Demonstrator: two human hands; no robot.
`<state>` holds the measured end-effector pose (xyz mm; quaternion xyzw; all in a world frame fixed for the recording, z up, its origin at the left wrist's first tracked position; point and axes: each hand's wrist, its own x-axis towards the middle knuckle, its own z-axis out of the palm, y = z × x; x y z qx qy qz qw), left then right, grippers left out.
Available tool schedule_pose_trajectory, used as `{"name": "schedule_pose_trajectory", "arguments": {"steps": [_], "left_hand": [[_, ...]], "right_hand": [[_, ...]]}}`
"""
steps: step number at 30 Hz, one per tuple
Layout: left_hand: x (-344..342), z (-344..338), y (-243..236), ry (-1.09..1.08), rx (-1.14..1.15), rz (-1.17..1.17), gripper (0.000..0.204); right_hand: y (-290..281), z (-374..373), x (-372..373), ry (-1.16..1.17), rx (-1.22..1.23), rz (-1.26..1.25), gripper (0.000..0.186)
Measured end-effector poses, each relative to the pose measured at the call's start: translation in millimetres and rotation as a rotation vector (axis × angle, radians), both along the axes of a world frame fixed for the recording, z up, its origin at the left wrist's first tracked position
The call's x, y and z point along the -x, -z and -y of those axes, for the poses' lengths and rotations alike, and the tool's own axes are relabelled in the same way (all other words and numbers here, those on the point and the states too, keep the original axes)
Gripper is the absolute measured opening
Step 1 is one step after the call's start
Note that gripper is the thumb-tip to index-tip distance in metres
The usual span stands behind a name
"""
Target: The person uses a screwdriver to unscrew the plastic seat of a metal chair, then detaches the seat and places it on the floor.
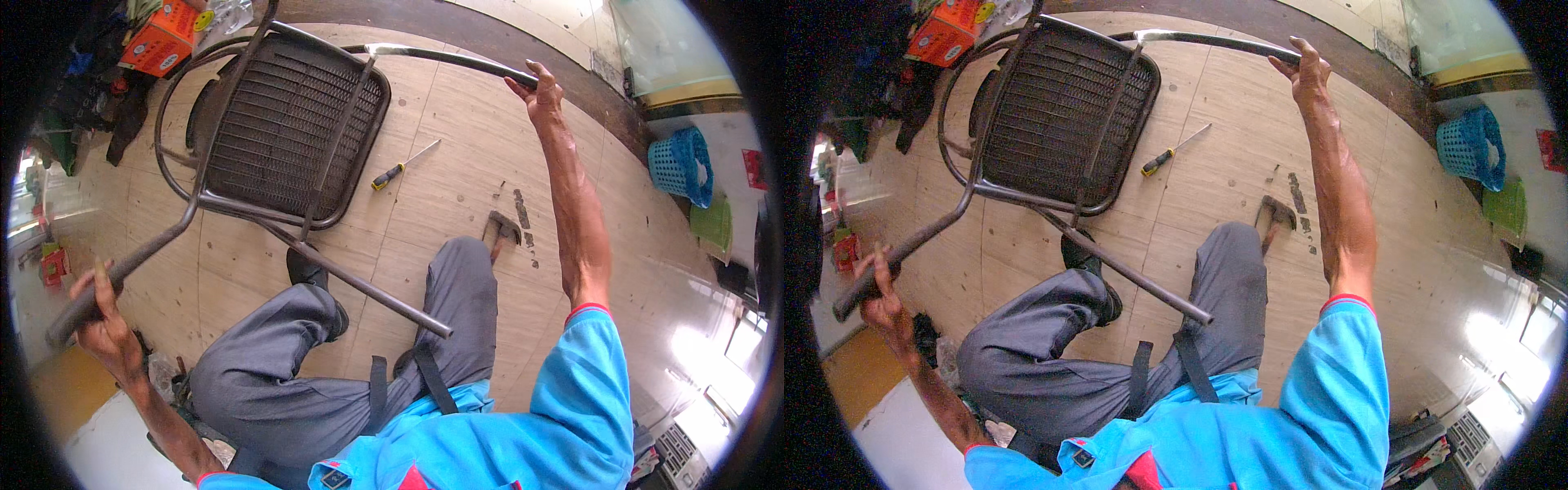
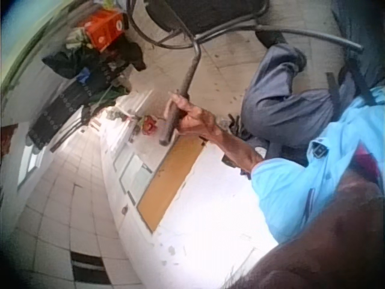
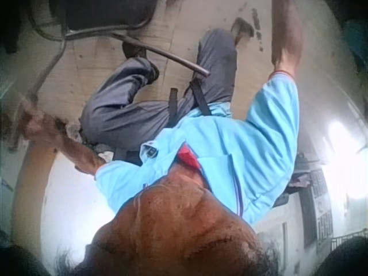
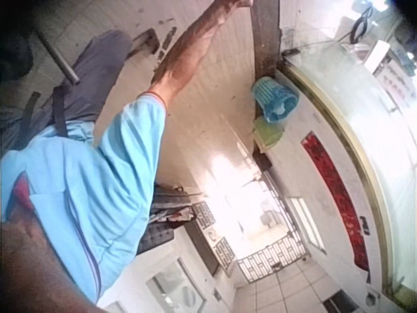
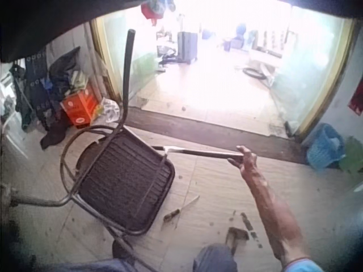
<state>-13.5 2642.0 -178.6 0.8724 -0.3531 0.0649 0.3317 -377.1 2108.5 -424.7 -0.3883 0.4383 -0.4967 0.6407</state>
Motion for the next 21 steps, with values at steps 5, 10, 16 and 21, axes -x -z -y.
{"name": "schedule_pose_trajectory", "arguments": {"steps": [5, 10, 16, 21], "left_hand": [[26, -11, 2, 0.041, 0.063, 0.083, 0.02], [18, 7, 12, 0.484, 0.343, 0.222, 0.016], [1, 23, 67, 0.418, 0.28, 0.049, 0.035], [-11, 29, 163, 0.155, 0.397, -0.437, 0.035]], "right_hand": [[26, -46, 24, -0.173, -0.053, -0.425, 0.04], [79, -132, 27, -0.829, -0.377, -0.686, 0.047], [132, -190, -64, -0.905, -0.301, -1.111, 0.055], [164, -209, -109, -0.637, -0.132, -1.288, 0.058]]}}
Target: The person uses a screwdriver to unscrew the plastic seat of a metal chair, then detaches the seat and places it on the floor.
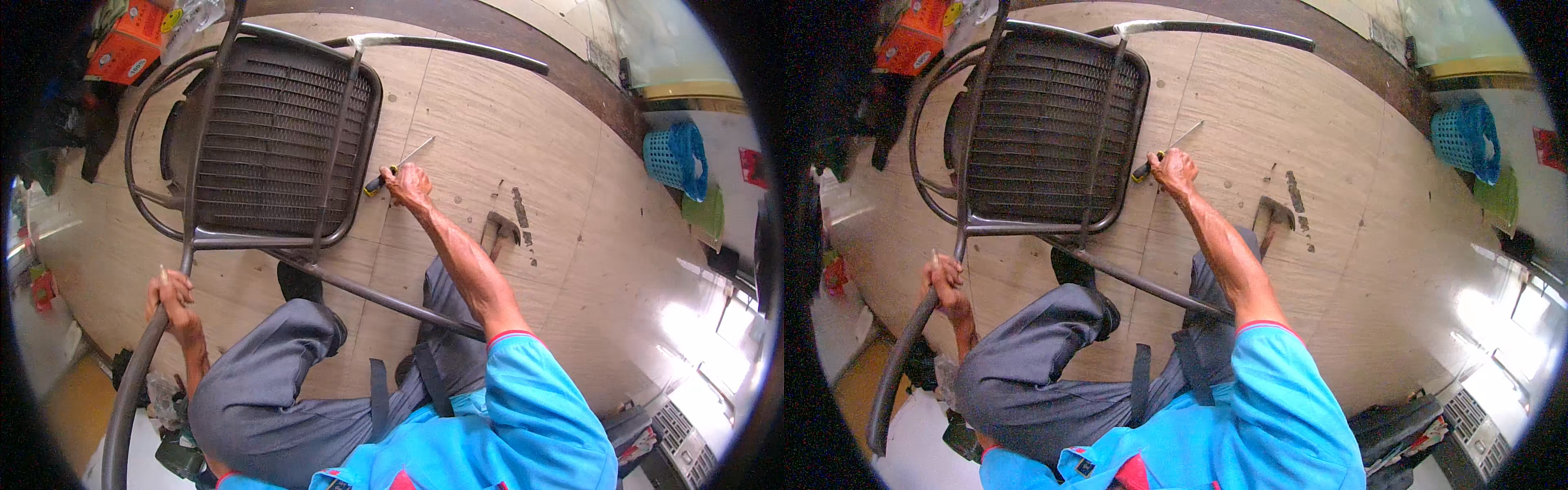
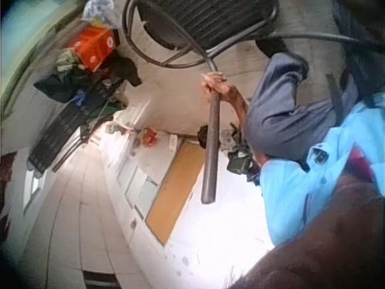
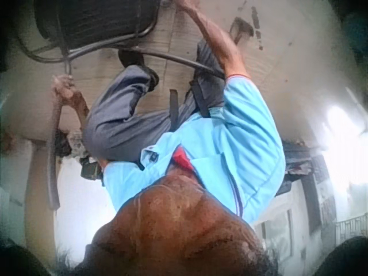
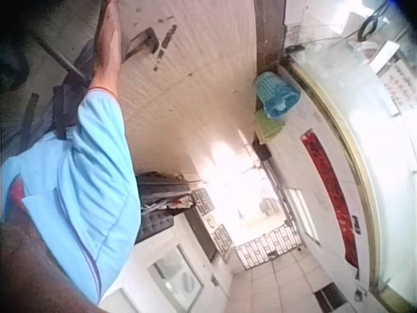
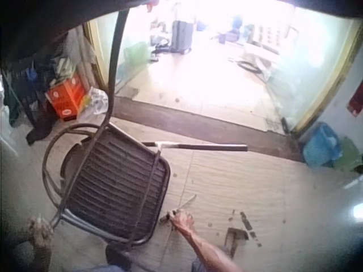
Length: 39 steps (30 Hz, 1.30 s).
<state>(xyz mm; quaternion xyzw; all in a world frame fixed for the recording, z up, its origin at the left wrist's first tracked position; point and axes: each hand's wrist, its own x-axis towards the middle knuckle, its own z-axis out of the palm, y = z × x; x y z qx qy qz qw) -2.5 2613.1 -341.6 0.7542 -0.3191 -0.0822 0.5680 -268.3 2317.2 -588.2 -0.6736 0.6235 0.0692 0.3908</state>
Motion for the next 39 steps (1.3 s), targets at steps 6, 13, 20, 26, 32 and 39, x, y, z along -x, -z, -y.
{"name": "schedule_pose_trajectory", "arguments": {"steps": [6, 13, 20, 26, 32, 39], "left_hand": [[-12, 7, 46, -0.07, 0.076, 0.113, 0.036], [-9, 13, 55, -0.091, 0.178, 0.109, 0.038], [-10, 16, 57, -0.121, 0.215, 0.111, 0.037], [-10, 18, 58, -0.14, 0.236, 0.123, 0.037], [-9, 19, 59, -0.13, 0.261, 0.137, 0.038], [-9, 21, 58, -0.121, 0.248, 0.154, 0.038]], "right_hand": [[22, 4, 15, 0.063, -0.094, -0.044, 0.05], [-67, -4, 89, -0.139, -0.059, 0.214, 0.045], [-134, -50, 93, -0.142, -0.307, 0.361, 0.039], [-114, -55, 62, -0.271, -0.046, 0.435, 0.04], [-111, -48, 46, -0.302, -0.084, 0.382, 0.042], [-106, -52, 46, -0.335, -0.078, 0.381, 0.042]]}}
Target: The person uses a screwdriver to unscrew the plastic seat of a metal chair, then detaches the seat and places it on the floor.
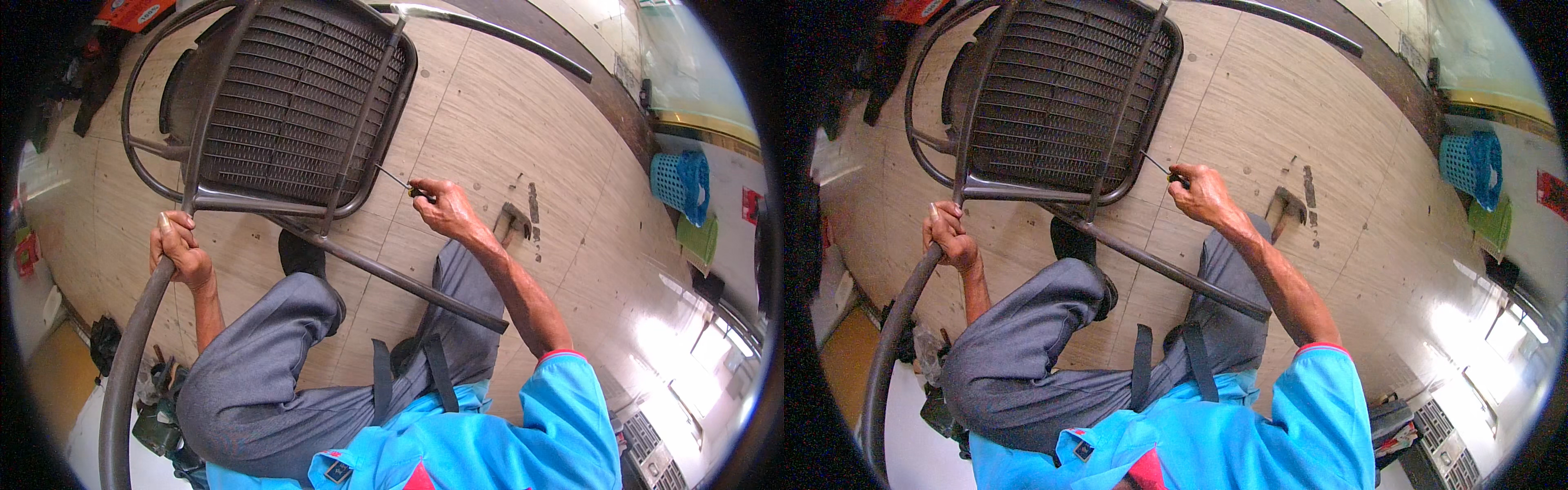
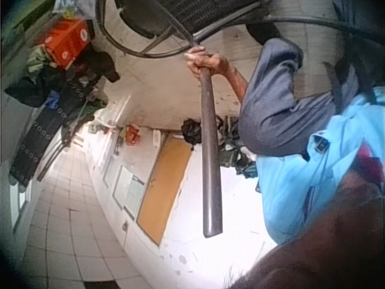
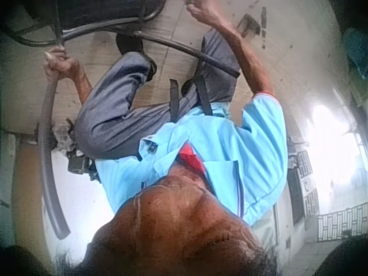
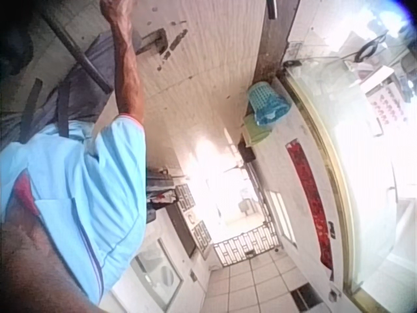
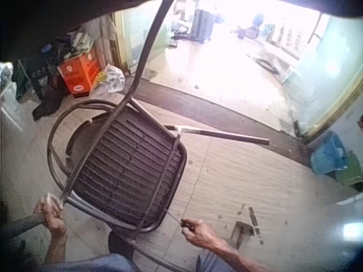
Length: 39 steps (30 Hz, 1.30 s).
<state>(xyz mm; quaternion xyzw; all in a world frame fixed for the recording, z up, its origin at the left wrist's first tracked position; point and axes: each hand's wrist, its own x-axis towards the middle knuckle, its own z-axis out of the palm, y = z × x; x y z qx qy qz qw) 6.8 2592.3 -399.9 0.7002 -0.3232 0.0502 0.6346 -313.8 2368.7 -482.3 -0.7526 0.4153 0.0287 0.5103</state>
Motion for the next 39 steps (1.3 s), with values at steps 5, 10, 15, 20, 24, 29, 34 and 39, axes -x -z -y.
{"name": "schedule_pose_trajectory", "arguments": {"steps": [5, 10, 15, 20, 24, 29, 34, 39], "left_hand": [[-1, -1, 2, 0.007, 0.013, -0.008, 0.038], [-1, -2, 4, 0.001, 0.04, -0.004, 0.038], [-2, -1, 4, 0.007, 0.041, -0.007, 0.039], [0, -1, 3, -0.005, 0.04, -0.012, 0.039], [0, 0, 3, -0.026, 0.027, -0.009, 0.038], [-1, -1, 4, 0.001, 0.052, -0.003, 0.038], [0, 0, 5, -0.008, 0.063, 0.001, 0.037], [0, -1, 3, -0.007, 0.05, -0.031, 0.036]], "right_hand": [[-3, 0, 1, 0.08, -0.052, 0.003, 0.041], [-6, 2, 4, 0.128, -0.114, -0.032, 0.041], [-2, -1, 4, 0.101, -0.021, 0.032, 0.04], [-2, -2, 5, 0.116, -0.08, 0.014, 0.04], [-3, -3, 5, 0.146, -0.115, 0.0, 0.04], [0, -1, 3, 0.114, -0.045, 0.031, 0.041], [-5, 2, 0, 0.102, -0.096, -0.015, 0.039], [-14, 17, -23, -0.119, 0.122, -0.055, 0.033]]}}
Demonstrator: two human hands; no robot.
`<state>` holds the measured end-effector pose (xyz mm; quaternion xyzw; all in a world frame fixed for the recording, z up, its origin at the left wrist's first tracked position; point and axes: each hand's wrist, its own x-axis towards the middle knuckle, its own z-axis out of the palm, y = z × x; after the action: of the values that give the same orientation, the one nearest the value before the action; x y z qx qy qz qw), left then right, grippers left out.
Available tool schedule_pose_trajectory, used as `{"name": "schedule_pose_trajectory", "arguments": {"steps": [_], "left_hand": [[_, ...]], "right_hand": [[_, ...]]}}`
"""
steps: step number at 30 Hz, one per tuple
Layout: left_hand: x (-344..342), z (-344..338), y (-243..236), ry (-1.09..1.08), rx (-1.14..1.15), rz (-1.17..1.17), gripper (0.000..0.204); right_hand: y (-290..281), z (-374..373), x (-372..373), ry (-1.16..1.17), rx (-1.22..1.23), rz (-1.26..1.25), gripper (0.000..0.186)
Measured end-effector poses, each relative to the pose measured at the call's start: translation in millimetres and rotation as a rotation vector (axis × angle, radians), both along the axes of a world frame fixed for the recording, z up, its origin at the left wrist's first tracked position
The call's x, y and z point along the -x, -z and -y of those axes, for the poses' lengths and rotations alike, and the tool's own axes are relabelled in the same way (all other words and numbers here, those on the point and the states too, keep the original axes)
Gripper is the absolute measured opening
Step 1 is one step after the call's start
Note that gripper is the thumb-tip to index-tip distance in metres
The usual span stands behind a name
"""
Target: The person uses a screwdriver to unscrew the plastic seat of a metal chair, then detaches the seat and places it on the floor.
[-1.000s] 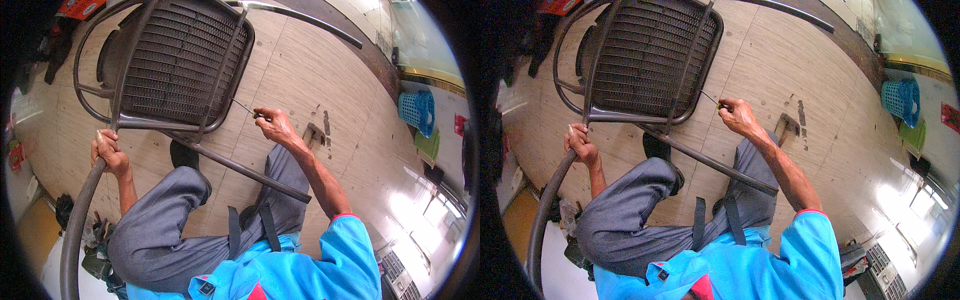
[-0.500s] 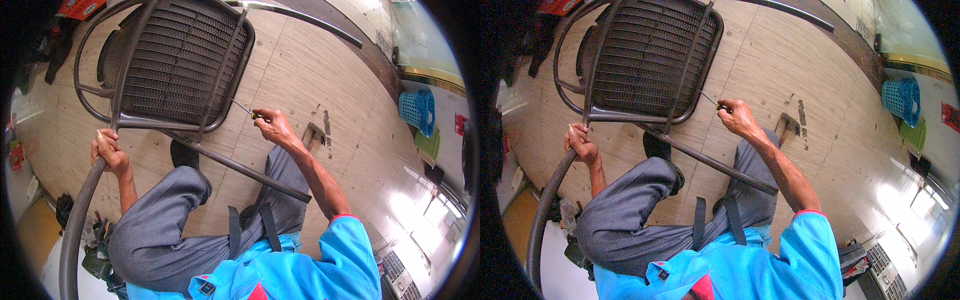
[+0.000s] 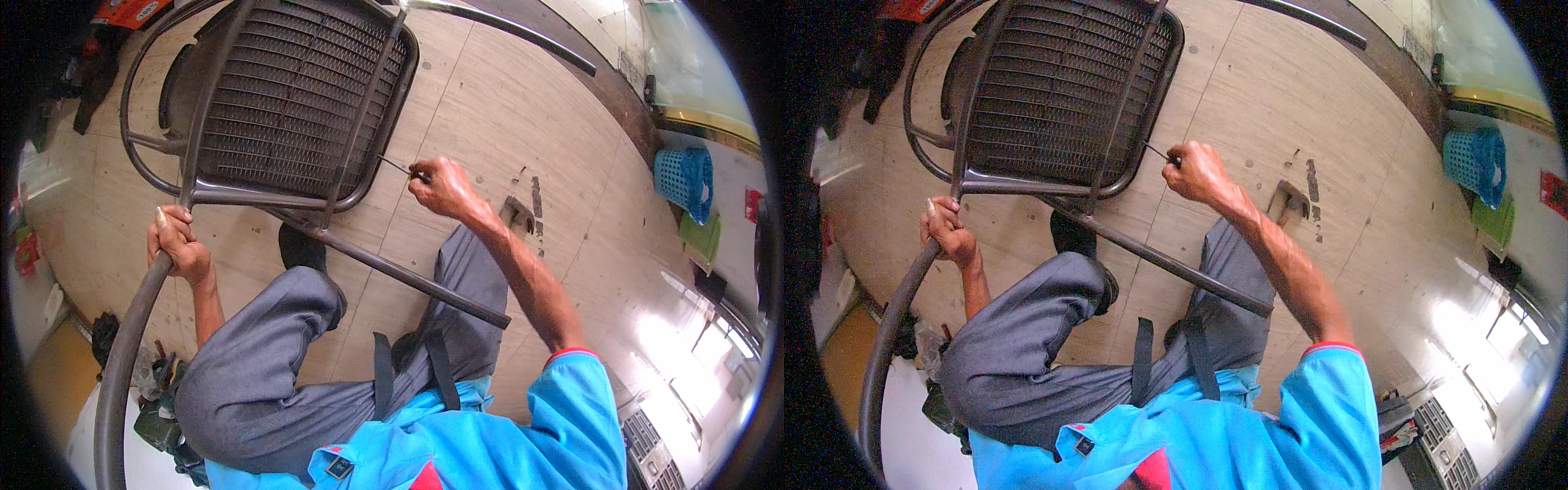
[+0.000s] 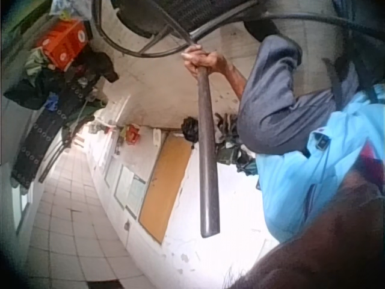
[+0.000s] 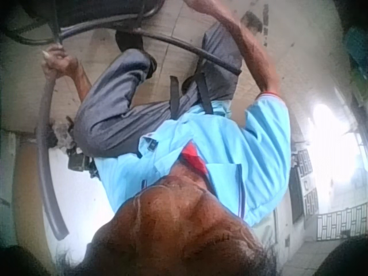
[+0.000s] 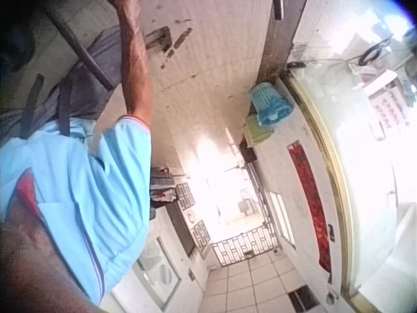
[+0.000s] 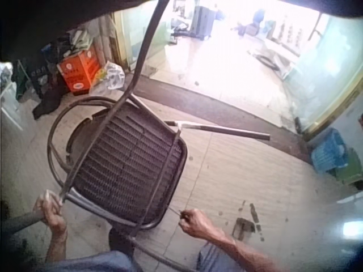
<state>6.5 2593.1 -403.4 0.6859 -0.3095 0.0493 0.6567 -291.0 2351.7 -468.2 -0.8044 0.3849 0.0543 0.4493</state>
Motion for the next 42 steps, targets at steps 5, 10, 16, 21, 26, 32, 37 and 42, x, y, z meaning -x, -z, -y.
{"name": "schedule_pose_trajectory", "arguments": {"steps": [5, 10, 16, 21, 26, 32, 37, 42], "left_hand": [[-2, -8, 1, 0.066, -0.07, -0.047, 0.034], [-1, -35, -33, 0.172, -0.613, -0.056, 0.02], [18, -59, -147, 0.67, -1.322, -0.669, 0.038], [51, 10, -130, 0.995, -1.343, -0.217, 0.034], [122, 108, 8, 0.836, -1.324, 0.116, 0.04], [179, 142, 120, 0.485, -0.61, -1.6, 0.053], [186, 145, 155, 0.466, -0.472, -1.5, 0.038], [183, 143, 175, 0.64, -0.177, -1.58, 0.039]], "right_hand": [[-12, 13, -27, -0.201, 0.098, -0.277, 0.024], [-19, 9, -34, -0.23, 0.133, -0.252, 0.024], [-18, 13, -32, -0.181, 0.082, -0.255, 0.028], [-20, 7, -44, -0.176, 0.145, -0.282, 0.03], [-24, 4, -45, -0.143, 0.059, -0.291, 0.031], [-13, 1, -40, -0.135, 0.057, -0.274, 0.037], [-5, 2, -41, -0.188, 0.154, -0.19, 0.02], [-21, 2, -42, -0.503, 0.309, -0.266, 0.016]]}}
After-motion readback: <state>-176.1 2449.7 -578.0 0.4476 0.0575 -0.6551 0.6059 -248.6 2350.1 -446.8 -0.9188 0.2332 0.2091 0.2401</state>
